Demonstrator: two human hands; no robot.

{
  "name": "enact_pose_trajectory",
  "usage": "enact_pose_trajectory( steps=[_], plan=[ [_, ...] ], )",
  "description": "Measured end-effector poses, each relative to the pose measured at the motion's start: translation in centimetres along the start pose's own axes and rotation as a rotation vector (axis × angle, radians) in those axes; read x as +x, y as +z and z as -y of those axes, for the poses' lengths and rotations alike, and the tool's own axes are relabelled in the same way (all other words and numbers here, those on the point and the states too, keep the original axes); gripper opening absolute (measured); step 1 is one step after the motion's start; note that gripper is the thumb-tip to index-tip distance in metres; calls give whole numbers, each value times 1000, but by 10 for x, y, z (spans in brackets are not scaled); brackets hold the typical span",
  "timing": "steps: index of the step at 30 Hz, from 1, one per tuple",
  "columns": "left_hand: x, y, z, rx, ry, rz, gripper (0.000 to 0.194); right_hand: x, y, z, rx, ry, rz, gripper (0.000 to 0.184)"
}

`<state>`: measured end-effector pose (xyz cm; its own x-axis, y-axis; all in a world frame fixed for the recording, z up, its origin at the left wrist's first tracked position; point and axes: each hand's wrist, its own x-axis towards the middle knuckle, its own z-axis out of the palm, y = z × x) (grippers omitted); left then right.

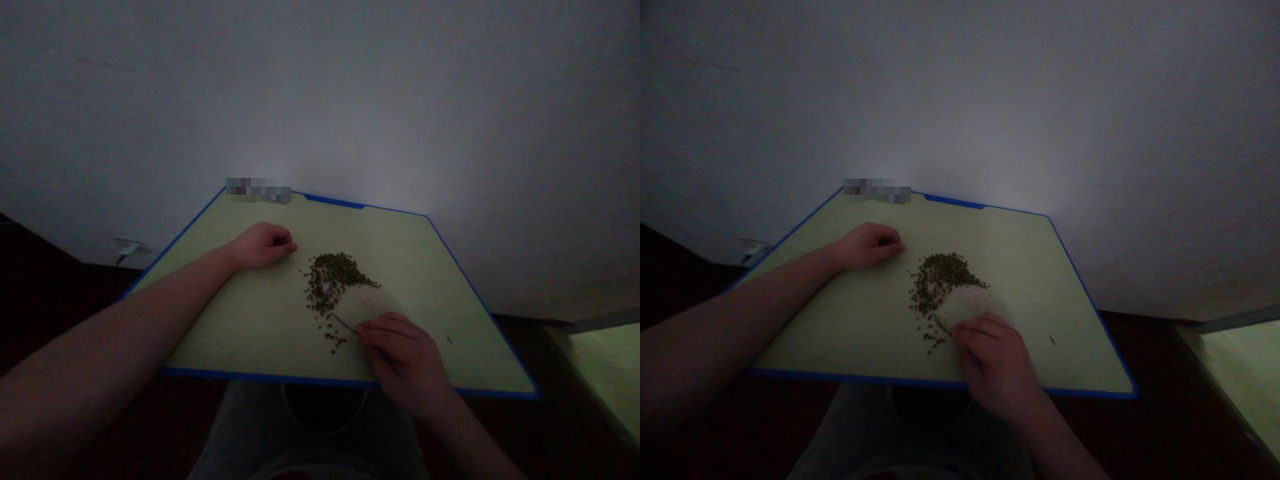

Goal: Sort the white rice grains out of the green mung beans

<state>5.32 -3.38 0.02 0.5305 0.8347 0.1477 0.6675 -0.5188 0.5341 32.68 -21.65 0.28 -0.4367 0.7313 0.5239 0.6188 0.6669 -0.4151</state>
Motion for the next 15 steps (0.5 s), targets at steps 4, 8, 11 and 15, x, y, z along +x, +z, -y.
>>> enact_pose_trajectory(
  steps=[4, 8, 11, 15],
  plan=[
    [0, 0, 0, 1, -1, -5, 36, 2, 2, -1, 24, -37, 35, 23],
    [0, 0, 0, 1, -11, 1, 36, -2, 0, -1, 63, -59, 48, 26],
    [0, 0, 1, 1, -7, 2, 36, -3, -2, -1, 64, -34, 21, 24],
    [0, 1, 1, 17, -5, -7, 36, 2, 1, 0, 50, -28, 24, 24]
  ],
)
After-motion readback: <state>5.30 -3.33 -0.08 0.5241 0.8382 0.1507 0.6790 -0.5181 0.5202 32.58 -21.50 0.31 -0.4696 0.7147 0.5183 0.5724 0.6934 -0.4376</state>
